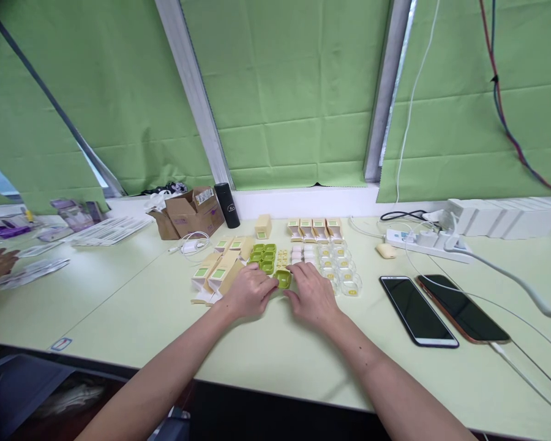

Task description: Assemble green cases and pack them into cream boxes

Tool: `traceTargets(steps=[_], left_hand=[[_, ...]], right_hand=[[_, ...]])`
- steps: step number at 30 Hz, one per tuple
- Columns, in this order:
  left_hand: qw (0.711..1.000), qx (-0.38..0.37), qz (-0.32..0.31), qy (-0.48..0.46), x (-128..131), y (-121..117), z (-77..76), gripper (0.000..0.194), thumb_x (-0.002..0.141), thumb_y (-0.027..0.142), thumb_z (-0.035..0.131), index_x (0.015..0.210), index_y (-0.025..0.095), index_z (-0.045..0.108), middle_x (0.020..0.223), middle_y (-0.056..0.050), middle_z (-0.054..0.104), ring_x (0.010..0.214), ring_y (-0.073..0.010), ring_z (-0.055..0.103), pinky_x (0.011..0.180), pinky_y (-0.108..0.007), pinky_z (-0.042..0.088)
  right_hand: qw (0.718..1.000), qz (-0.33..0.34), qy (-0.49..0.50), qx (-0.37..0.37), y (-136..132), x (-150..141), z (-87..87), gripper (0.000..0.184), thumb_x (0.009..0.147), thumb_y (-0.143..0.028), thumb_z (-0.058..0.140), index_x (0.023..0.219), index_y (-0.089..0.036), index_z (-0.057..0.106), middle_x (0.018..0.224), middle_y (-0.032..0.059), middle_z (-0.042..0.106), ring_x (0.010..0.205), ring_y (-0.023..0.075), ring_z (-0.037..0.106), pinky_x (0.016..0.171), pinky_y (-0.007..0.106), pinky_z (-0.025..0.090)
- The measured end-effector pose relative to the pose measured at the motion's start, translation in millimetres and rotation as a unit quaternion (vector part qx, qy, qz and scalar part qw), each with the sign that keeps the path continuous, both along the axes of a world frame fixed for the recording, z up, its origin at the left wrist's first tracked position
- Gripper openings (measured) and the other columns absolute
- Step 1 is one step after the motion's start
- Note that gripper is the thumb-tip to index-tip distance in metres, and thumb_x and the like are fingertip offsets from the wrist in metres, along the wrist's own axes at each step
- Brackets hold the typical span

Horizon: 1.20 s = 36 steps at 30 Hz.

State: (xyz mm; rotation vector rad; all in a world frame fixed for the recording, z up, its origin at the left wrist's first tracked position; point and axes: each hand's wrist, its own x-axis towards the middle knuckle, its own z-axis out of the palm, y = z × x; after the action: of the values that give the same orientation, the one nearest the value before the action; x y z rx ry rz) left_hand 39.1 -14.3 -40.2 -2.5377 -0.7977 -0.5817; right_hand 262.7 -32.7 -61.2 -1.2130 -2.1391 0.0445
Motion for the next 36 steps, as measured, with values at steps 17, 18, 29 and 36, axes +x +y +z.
traceTargets(steps=[17,18,29,36], left_hand=[[0.945,-0.099,-0.049,-0.308,6.5,3.3,11.7,0.022,0.095,0.021,0.062,0.117,0.021,0.061,0.097,-0.007,0.075,0.091,-0.0246,0.068,0.088,-0.042,0.045],[0.932,-0.122,-0.035,-0.338,8.4,4.2,14.1,0.023,0.095,0.020,0.062,0.117,0.021,0.061,0.098,-0.006,0.075,0.092,-0.0241,0.069,0.090,-0.042,0.046],[0.825,-0.266,-0.021,-0.499,22.7,17.7,18.8,0.026,0.088,0.010,0.058,0.110,0.021,0.063,0.098,-0.005,0.076,0.097,-0.0204,0.071,0.091,-0.037,0.053],[0.886,-0.227,-0.069,-0.399,16.3,8.1,-4.0,0.053,0.081,0.005,0.059,0.131,0.023,0.061,0.128,-0.011,0.068,0.124,-0.0275,0.062,0.108,-0.046,0.050]], right_hand=[[0.995,0.017,0.083,0.051,4.6,3.4,-0.1,0.036,0.093,-0.025,0.068,0.128,-0.023,0.058,0.126,0.0132,0.069,0.111,0.0327,0.067,0.080,0.044,0.060],[0.995,0.017,0.083,0.053,4.3,3.2,0.4,0.037,0.093,-0.025,0.068,0.128,-0.023,0.058,0.126,0.0134,0.069,0.112,0.0329,0.067,0.080,0.045,0.060],[0.992,0.013,0.119,0.050,5.7,4.5,-0.4,0.040,0.093,-0.022,0.065,0.132,-0.024,0.058,0.135,0.0141,0.066,0.118,0.0330,0.067,0.084,0.047,0.065],[0.985,0.034,0.156,0.070,9.3,6.7,-4.3,0.043,0.094,-0.025,0.064,0.136,-0.025,0.057,0.134,0.0137,0.067,0.121,0.0330,0.066,0.090,0.049,0.064]])
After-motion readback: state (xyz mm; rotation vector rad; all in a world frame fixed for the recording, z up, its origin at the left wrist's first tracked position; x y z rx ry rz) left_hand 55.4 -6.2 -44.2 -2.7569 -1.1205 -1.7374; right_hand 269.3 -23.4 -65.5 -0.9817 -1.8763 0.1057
